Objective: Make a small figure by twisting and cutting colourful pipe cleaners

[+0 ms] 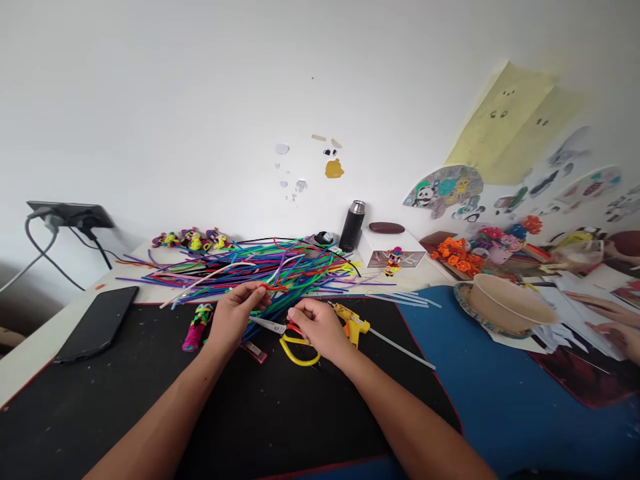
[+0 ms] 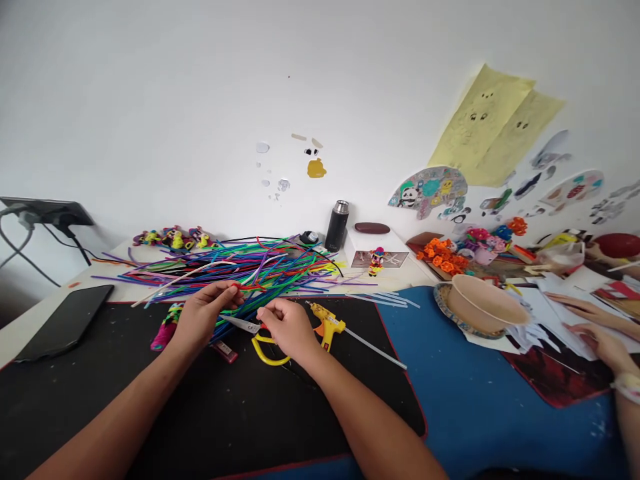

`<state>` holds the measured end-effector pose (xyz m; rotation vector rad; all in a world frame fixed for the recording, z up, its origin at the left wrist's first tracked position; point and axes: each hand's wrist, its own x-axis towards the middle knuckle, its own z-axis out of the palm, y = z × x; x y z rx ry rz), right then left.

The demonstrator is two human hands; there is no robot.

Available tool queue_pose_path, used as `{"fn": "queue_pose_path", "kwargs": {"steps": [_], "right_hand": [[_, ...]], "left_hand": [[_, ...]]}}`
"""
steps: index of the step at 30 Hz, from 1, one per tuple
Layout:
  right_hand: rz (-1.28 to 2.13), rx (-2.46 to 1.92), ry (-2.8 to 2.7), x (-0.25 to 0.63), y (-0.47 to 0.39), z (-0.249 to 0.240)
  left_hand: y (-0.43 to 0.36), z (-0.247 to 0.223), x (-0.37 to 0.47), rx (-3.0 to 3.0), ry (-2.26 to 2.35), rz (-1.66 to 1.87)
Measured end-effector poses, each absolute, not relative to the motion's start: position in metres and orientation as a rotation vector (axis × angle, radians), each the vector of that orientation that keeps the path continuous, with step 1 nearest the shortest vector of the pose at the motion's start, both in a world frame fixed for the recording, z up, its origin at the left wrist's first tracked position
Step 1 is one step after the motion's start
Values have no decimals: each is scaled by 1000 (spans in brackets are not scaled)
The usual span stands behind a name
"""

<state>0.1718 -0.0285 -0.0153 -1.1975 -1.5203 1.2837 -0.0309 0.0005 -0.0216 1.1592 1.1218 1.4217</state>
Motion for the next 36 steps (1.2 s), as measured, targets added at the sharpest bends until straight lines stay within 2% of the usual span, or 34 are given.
{"fn": "queue_pose_path", "kwargs": {"steps": [4, 9, 16, 30, 34, 36], "right_hand": [[893, -1359, -1983, 187, -42, 1], [572, -1574, -2414, 192, -53, 16], [387, -1605, -2645, 179, -51, 11], [536, -1609, -2488, 172, -44, 4], [710, -1595, -2302, 165, -42, 2], [962, -1622, -2101, 164, -40, 0]], "left_hand": [[0, -21, -30, 1101, 1064, 1420], [0, -18, -29, 975, 995, 1424], [0, -16, -31, 836, 876, 1415], [0, -12, -29, 740, 793, 1416], [2, -12, -31, 695, 774, 1432], [2, -12, -32, 682, 762, 1434]]}}
